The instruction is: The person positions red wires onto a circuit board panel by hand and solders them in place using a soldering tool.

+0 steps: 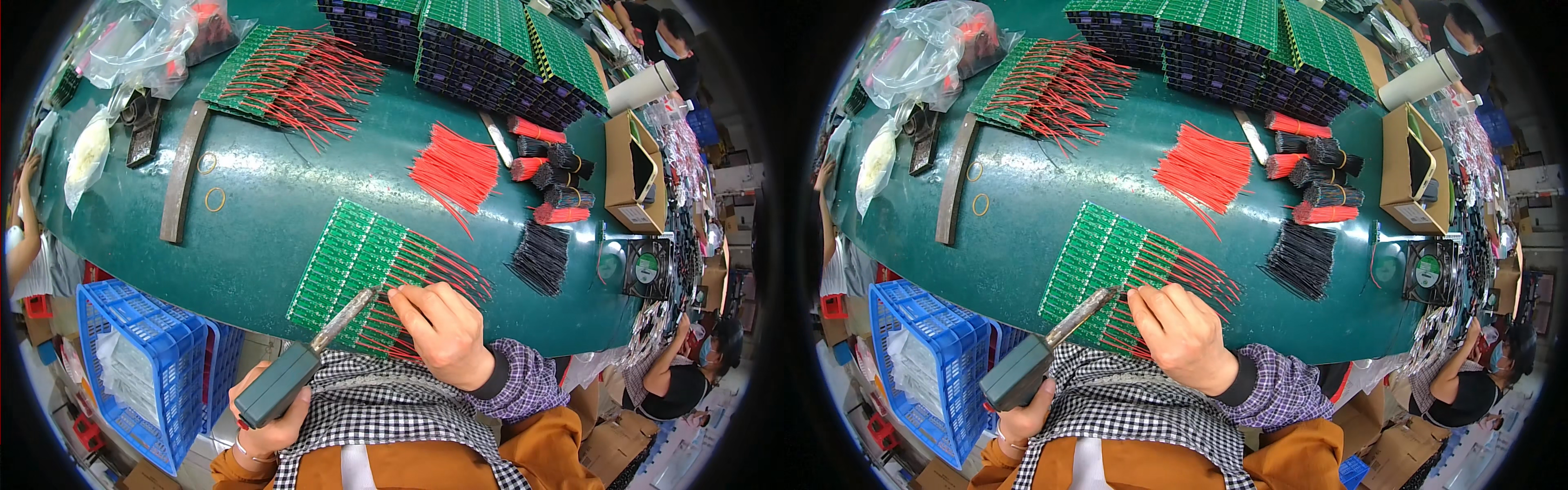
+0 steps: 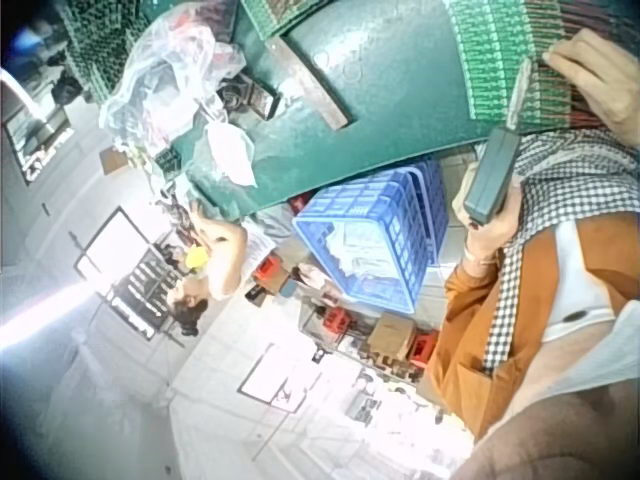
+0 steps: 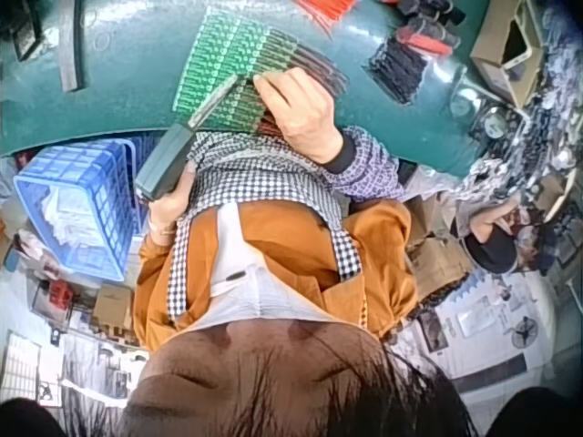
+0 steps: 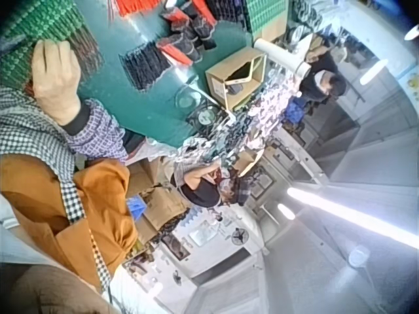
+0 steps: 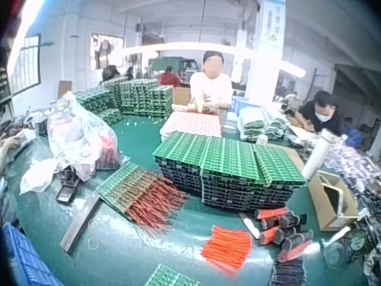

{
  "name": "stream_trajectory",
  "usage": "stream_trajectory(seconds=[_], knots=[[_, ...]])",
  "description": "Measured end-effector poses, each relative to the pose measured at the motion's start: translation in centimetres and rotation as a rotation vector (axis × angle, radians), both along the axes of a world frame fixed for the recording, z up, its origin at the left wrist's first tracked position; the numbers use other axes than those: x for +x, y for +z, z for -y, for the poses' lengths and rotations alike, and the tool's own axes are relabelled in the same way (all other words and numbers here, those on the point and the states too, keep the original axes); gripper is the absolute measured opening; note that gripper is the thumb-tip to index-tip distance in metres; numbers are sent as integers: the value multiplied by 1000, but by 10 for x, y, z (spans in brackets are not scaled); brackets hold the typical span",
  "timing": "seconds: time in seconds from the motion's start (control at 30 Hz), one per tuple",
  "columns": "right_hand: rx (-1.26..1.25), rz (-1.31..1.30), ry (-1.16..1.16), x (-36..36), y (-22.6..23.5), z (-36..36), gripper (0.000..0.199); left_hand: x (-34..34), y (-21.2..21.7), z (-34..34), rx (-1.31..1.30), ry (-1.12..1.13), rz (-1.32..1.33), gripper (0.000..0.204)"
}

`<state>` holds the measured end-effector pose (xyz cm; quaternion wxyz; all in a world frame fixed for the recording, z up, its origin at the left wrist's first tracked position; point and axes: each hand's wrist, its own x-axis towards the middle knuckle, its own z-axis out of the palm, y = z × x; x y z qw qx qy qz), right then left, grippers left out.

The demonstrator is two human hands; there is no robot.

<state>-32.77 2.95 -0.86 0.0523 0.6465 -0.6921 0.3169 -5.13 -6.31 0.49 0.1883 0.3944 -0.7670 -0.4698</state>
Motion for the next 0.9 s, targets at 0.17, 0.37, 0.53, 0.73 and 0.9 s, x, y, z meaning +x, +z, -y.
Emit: stream_trajectory(seconds=[0.17,0.37,0.53,0.73,0.9], knots=[[16,0,2,0,2,0,34,9,-4,-3,-40,31,11,27],[12,3,-7,1,2,0,34,12,-4,-4,-33,43,16,28],[-19,20,-22,3,-3,-1,34,12,-4,-6,3,87,-5,30],[-65,30,-12,6,1,-4,31,15,-3,-6,-13,64,-4,30],[-34,40,5,7,-1,-5,32,12,-1,-6,-7,65,-15,30]])
